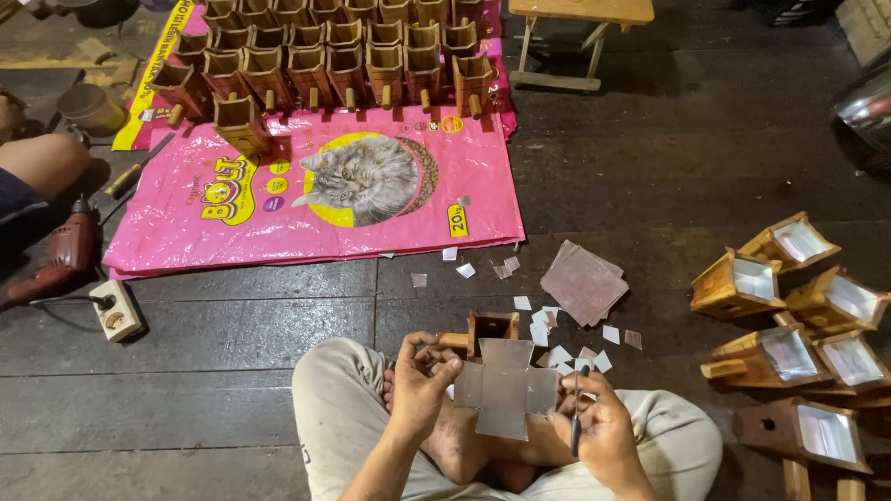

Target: Cutting thin reflective sheets into specific shapes using scissors for a woodworking project

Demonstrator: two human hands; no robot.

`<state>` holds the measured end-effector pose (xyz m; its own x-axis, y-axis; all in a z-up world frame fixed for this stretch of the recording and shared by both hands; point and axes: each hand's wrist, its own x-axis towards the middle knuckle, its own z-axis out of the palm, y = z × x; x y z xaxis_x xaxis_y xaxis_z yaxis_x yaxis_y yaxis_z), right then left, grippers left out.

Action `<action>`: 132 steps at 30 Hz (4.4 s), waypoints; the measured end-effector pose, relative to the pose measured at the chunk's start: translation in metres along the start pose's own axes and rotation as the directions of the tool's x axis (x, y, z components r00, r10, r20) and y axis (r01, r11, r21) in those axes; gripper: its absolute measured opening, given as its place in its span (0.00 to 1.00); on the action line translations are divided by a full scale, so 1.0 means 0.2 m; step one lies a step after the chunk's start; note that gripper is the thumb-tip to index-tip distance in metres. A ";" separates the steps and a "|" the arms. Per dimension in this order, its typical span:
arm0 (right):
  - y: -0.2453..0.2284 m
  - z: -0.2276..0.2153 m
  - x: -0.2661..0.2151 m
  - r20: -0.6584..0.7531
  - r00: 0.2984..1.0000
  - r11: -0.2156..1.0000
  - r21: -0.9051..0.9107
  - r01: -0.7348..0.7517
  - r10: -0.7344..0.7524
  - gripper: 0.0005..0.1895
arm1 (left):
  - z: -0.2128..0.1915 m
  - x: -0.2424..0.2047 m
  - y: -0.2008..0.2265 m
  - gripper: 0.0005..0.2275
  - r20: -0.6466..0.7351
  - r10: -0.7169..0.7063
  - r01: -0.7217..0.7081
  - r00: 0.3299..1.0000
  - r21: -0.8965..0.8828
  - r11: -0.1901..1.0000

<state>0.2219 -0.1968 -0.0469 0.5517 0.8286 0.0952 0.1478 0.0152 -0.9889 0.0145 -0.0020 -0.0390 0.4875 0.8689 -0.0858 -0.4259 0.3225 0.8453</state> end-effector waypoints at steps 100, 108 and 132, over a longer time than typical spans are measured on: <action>0.25 0.60 0.40 0.512 0.588 0.392 -0.859 0.329 0.627 0.35 | -0.26 -0.19 0.14 0.29 -0.501 -0.007 -0.090 0.865 -0.169 0.981; 0.64 0.50 0.34 0.436 0.718 0.237 -0.900 0.366 0.542 0.18 | -0.35 -0.19 0.06 0.28 -0.501 -0.006 -0.065 0.865 -0.125 0.990; -0.30 0.18 0.08 0.039 0.999 0.998 -0.060 -0.021 0.024 0.27 | -0.09 -0.13 0.01 0.24 -0.080 0.102 -0.073 0.992 0.313 0.947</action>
<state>0.1922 -0.1633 0.0099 0.5227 0.8499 0.0671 0.1847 -0.0361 -0.9821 -0.0129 -0.0179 -0.0439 0.3791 0.9245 -0.0407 -0.2004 0.1249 0.9717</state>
